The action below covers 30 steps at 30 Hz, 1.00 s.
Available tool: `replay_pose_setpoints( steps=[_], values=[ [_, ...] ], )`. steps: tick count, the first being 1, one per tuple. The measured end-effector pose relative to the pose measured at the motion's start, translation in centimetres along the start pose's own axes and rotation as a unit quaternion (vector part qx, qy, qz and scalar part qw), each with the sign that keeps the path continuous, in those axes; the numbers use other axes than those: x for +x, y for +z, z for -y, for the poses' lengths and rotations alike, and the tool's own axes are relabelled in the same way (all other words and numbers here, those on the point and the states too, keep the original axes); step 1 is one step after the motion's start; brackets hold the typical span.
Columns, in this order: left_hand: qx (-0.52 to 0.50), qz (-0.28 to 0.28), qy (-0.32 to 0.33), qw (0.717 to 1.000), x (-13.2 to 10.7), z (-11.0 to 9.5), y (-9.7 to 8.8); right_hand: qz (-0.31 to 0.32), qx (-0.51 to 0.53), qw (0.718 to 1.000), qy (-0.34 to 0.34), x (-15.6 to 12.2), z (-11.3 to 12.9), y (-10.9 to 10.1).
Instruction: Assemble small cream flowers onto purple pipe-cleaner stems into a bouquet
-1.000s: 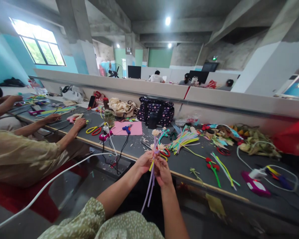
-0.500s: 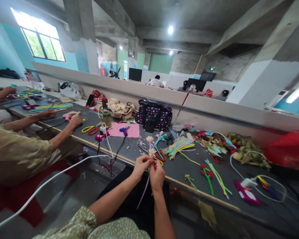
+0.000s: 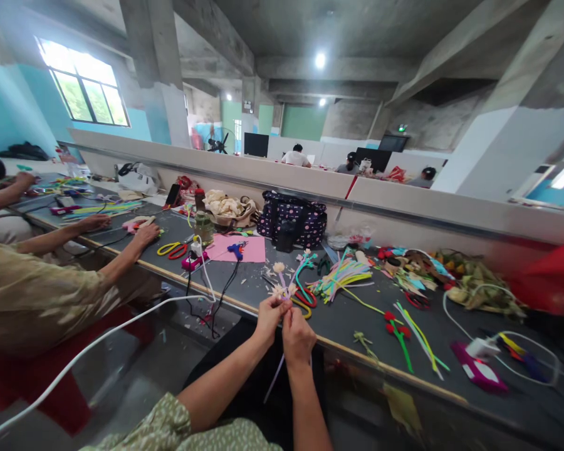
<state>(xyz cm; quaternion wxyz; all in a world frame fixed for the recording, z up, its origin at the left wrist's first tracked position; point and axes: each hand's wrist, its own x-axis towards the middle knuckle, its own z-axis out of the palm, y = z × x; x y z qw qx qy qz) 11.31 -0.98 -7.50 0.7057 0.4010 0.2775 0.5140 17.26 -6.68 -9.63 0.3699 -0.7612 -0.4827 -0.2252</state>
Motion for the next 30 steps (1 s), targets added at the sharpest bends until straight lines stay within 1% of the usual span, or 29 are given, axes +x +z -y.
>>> replay_pose_setpoints(
  steps=[2, 4, 9, 12, 15, 18, 21, 24, 26, 30],
  values=[
    [0.0, -0.001, -0.004, 1.0, 0.2, -0.3, 0.1, -0.002, 0.005, 1.0, -0.009, 0.2, 0.0, -0.1],
    [0.007, 0.001, -0.002, 1.0, 0.5, -0.7, 0.2, 0.009, 0.02, 1.0, -0.009, 0.4, -0.1, -0.3],
    [0.013, 0.027, -0.011, 0.999, 0.9, -1.7, 0.0, 0.062, 0.1, 0.992, 0.038, 1.2, -0.2, -1.0],
    [0.026, 0.047, -0.021, 0.998, 1.1, -2.0, -0.3, 0.109, 0.173, 0.976, 0.07, 1.7, -0.3, -1.8],
    [0.031, 0.077, -0.048, 0.995, 1.2, -2.2, -0.9, 0.148, 0.256, 0.952, 0.08, 2.0, -0.5, -2.6],
    [0.009, 0.108, -0.085, 0.991, 1.3, -2.5, -1.4, 0.177, 0.354, 0.913, 0.097, 2.3, -0.6, -3.0],
    [-0.026, 0.134, -0.123, 0.983, 1.1, -3.0, -1.5, 0.203, 0.452, 0.858, 0.133, 2.4, -0.5, -3.2],
    [-0.05, 0.16, -0.152, 0.974, 0.8, -3.6, -1.4, 0.221, 0.519, 0.806, 0.177, 2.3, -0.4, -3.4],
    [-0.053, 0.175, -0.163, 0.969, 0.6, -3.9, -1.3, 0.234, 0.558, 0.768, 0.21, 2.2, -0.3, -3.5],
    [-0.047, 0.191, -0.185, 0.963, 0.4, -4.3, -1.2, 0.24, 0.639, 0.68, 0.267, 2.0, -0.2, -3.7]
  ],
)
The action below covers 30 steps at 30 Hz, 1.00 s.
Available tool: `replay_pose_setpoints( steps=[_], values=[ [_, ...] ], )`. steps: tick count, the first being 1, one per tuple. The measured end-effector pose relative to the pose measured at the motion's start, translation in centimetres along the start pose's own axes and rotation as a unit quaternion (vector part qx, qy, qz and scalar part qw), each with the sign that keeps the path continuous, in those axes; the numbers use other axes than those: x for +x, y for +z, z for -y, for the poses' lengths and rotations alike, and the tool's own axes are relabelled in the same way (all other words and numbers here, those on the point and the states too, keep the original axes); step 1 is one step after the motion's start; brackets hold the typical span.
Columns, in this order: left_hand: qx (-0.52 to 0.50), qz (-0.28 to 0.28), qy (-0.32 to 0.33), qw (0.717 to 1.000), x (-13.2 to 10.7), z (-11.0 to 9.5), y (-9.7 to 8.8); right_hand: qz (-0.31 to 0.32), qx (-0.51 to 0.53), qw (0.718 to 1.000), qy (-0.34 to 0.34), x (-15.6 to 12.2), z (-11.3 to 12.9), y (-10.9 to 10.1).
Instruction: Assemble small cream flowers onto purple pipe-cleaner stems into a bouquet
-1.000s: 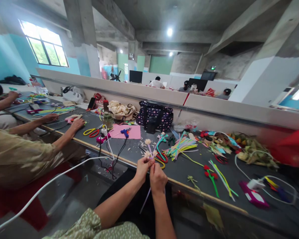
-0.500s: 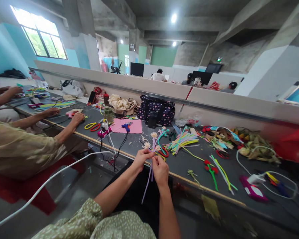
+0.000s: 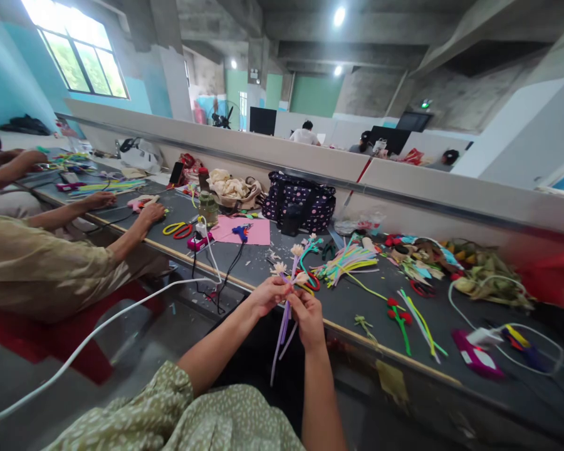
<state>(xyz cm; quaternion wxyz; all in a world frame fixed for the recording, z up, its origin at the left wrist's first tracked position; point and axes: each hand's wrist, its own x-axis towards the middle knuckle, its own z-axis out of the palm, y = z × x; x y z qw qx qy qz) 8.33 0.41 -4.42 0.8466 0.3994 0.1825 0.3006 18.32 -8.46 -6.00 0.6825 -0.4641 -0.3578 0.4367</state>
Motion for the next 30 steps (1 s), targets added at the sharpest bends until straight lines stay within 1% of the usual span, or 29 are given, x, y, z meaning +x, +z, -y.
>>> replay_pose_setpoints(
  steps=[4, 6, 8, 11, 15, 18, 20, 22, 24, 27, 30],
  values=[
    [-0.018, 0.02, -0.02, 0.999, -0.3, -0.3, 0.4, 0.002, 0.083, 0.996, 0.013, -0.1, 0.0, 0.4],
    [-0.025, 0.025, -0.022, 0.999, -0.4, -0.4, 0.6, -0.007, 0.107, 0.994, 0.016, 0.0, -0.1, 0.6],
    [-0.031, 0.018, -0.021, 0.999, -0.3, -0.4, 0.6, -0.017, 0.114, 0.993, 0.023, 0.0, -0.3, 0.7],
    [-0.024, -0.005, -0.017, 1.0, 0.0, -0.2, 0.3, -0.023, 0.092, 0.995, 0.023, -0.1, -0.5, 0.7],
    [-0.014, -0.034, -0.014, 0.999, 0.1, 0.1, 0.0, -0.034, 0.015, 0.999, -0.02, -0.4, -0.5, 0.4],
    [-0.016, -0.032, -0.012, 0.999, 0.0, 0.1, 0.2, -0.033, -0.029, 0.998, -0.037, -0.5, -0.3, 0.3],
    [-0.024, -0.018, -0.012, 0.999, -0.1, 0.0, 0.4, -0.03, -0.035, 0.998, -0.043, -0.5, -0.2, 0.5],
    [-0.038, 0.003, -0.011, 0.999, -0.3, 0.0, 0.6, -0.032, -0.015, 0.998, -0.048, -0.6, -0.1, 0.8],
    [-0.049, 0.028, -0.007, 0.998, -0.5, -0.1, 0.8, -0.039, 0.025, 0.998, -0.043, -0.6, -0.2, 1.1],
    [-0.05, 0.05, -0.006, 0.997, -0.6, 0.0, 0.8, -0.056, 0.1, 0.993, 0.004, -0.8, -0.4, 1.6],
    [-0.052, 0.051, -0.002, 0.997, -0.6, 0.3, 0.7, -0.056, 0.16, 0.984, 0.057, -0.9, -0.7, 1.8]
  ],
)
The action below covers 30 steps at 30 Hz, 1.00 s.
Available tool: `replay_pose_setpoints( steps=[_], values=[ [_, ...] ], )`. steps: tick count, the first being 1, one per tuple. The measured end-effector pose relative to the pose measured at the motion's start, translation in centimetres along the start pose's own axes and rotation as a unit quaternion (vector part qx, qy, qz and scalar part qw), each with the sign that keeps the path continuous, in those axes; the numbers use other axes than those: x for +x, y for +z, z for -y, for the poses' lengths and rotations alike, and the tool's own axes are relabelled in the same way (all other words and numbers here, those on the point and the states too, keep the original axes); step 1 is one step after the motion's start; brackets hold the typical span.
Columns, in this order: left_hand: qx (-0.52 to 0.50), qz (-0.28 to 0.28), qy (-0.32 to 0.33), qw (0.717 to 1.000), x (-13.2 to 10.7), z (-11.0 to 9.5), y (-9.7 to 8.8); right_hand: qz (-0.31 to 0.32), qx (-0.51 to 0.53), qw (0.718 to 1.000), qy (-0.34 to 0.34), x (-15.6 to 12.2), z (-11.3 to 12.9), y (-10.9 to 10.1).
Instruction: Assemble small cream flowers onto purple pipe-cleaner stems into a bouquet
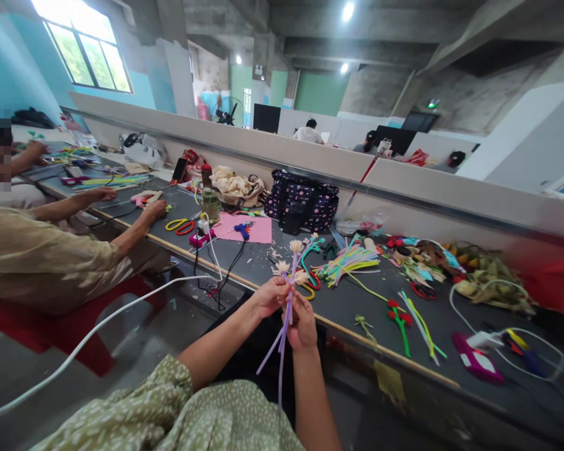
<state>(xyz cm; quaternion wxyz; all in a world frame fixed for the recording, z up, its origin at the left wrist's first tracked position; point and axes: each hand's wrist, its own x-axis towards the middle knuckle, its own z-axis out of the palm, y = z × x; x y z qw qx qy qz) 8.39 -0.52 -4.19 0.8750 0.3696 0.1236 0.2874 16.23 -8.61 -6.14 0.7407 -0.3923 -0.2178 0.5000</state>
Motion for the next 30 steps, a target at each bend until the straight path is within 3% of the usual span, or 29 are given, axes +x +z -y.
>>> replay_pose_setpoints(
  steps=[2, 6, 10, 13, 17, 20, 22, 25, 30],
  values=[
    [-0.004, -0.001, 0.011, 1.0, 0.1, 0.1, 0.0, -0.008, 0.006, 1.0, -0.002, 0.0, 0.0, 0.1],
    [0.014, -0.035, 0.055, 0.998, 0.1, 0.3, 0.2, -0.031, -0.074, 0.994, -0.071, 0.1, 0.2, 0.1],
    [0.092, -0.081, 0.109, 0.987, 0.0, 0.6, 0.3, -0.046, -0.228, 0.958, -0.167, 0.3, 0.1, -0.4],
    [0.142, -0.12, 0.146, 0.972, -0.2, 1.1, 0.3, -0.077, -0.388, 0.882, -0.256, 0.4, 0.1, -0.9],
    [0.173, -0.177, 0.185, 0.951, -0.2, 1.9, 0.3, -0.12, -0.587, 0.737, -0.312, 0.3, -0.1, -1.3],
    [0.192, -0.205, 0.194, 0.94, -0.1, 2.3, 0.2, -0.139, -0.674, 0.636, -0.348, 0.4, -0.7, -1.3],
    [0.201, -0.21, 0.201, 0.935, 0.0, 2.5, 0.0, -0.149, -0.707, 0.589, -0.362, 0.5, -1.1, -1.3],
    [0.21, -0.215, 0.214, 0.929, 0.0, 2.7, -0.1, -0.148, -0.732, 0.553, -0.37, 0.7, -1.6, -1.3],
    [0.193, -0.223, 0.223, 0.929, 0.0, 2.9, -0.1, -0.146, -0.735, 0.553, -0.363, 0.8, -1.9, -1.3]
  ],
)
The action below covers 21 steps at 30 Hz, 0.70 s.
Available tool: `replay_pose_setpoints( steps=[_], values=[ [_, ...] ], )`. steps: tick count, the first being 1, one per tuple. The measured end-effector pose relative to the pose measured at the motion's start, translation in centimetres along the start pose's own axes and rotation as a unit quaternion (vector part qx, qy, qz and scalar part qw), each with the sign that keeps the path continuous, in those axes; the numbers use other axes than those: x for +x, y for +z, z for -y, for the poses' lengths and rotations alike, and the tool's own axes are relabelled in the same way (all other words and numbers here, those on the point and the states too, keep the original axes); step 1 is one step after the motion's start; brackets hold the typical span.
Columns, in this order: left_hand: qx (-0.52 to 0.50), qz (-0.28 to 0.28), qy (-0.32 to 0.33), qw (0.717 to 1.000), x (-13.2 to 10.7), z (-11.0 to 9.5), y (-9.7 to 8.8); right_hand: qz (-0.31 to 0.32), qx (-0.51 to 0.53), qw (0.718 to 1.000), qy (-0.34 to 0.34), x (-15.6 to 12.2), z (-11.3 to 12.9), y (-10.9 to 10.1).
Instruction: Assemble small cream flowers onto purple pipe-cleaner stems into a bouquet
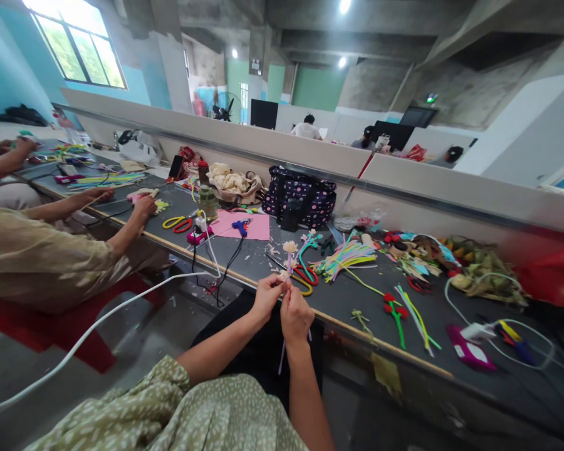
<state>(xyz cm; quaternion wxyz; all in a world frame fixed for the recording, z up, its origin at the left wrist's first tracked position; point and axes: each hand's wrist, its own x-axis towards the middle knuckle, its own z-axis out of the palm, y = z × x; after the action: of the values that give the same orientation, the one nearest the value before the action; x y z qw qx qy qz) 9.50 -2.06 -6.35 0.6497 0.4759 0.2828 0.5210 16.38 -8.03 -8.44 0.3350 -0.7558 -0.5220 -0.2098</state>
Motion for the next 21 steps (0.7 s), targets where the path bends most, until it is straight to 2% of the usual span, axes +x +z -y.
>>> replay_pose_setpoints(
  steps=[8, 12, 17, 21],
  values=[
    [-0.01, 0.009, -0.021, 1.0, 0.4, 0.5, -0.3, 0.027, 0.064, 0.998, 0.002, 0.1, 0.1, -0.4],
    [-0.011, 0.007, -0.03, 0.999, 0.6, 0.7, -0.4, 0.066, 0.122, 0.989, 0.041, 0.3, 0.0, -0.8],
    [-0.032, 0.014, -0.033, 0.999, 0.5, 0.1, -0.5, 0.107, 0.224, 0.964, 0.096, 0.6, -0.4, -1.4],
    [-0.072, 0.045, -0.086, 0.993, 0.5, -0.3, -0.7, 0.115, 0.332, 0.929, 0.12, 0.9, -0.8, -1.4]
  ],
)
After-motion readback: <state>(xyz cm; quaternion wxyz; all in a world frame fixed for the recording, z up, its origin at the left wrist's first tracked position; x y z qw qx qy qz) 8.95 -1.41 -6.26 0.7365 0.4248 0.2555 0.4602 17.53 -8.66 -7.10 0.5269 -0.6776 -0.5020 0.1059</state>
